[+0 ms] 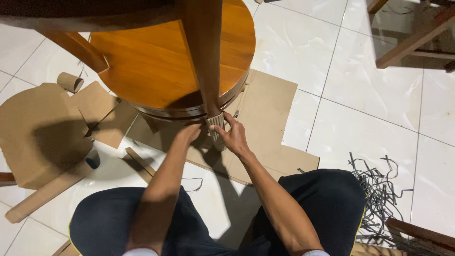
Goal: The person wraps a wooden chair leg with protective cardboard and secures it with ties.
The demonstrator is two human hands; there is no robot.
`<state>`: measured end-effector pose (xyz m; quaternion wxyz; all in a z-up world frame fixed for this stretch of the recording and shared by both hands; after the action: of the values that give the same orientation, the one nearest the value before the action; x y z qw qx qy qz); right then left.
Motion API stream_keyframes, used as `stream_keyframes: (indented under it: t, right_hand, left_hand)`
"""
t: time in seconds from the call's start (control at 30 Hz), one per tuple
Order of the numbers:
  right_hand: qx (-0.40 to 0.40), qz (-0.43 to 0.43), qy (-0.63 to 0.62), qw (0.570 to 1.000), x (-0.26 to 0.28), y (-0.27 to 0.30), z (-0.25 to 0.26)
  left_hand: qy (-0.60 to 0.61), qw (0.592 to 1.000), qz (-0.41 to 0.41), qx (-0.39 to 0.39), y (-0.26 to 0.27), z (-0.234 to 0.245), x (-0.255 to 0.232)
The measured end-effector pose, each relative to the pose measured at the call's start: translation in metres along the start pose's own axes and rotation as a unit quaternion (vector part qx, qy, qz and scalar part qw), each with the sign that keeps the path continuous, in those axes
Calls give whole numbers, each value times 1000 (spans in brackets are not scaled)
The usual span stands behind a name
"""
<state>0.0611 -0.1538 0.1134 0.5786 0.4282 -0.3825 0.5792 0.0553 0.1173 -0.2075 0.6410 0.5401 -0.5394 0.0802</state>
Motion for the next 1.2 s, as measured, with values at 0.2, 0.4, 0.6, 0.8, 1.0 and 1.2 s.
stream_keyframes:
  t: [0.2,0.4,0.6,0.8,1.0,1.2]
  right_hand:
    - [13,5,-13,1000,11,-1,4]
    - [7,4,-21,1000,19,1,10]
    - [1,2,-11,1000,12,1,9]
    - [3,-3,-25,1000,9,1,9]
    - [-2,26,-14,1000,15,2,9]
    - [-30,5,54,998,6,8,-3]
  left_hand:
    - [-145,987,-60,29,-70,16,121]
    - [-287,948,-127,51,-42,29,169]
    - [-420,883,-195,70,-19,38,201]
    - [-550,792,-251,85,26,31,221]
    - [-647,688,-311,104,15,40,223]
    - [-731,558,-374,121,17,24,206]
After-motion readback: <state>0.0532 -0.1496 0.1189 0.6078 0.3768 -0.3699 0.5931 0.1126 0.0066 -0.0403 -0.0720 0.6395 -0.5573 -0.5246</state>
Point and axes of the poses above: each hand's wrist, its own y-axis away from the middle knuckle, its own z-axis out of the back of the hand, x = y × z, the point moved 10 cm from there along -y, towards the middle knuckle, and after that the axes turned 9 degrees about -z, right-handed, at the moved point
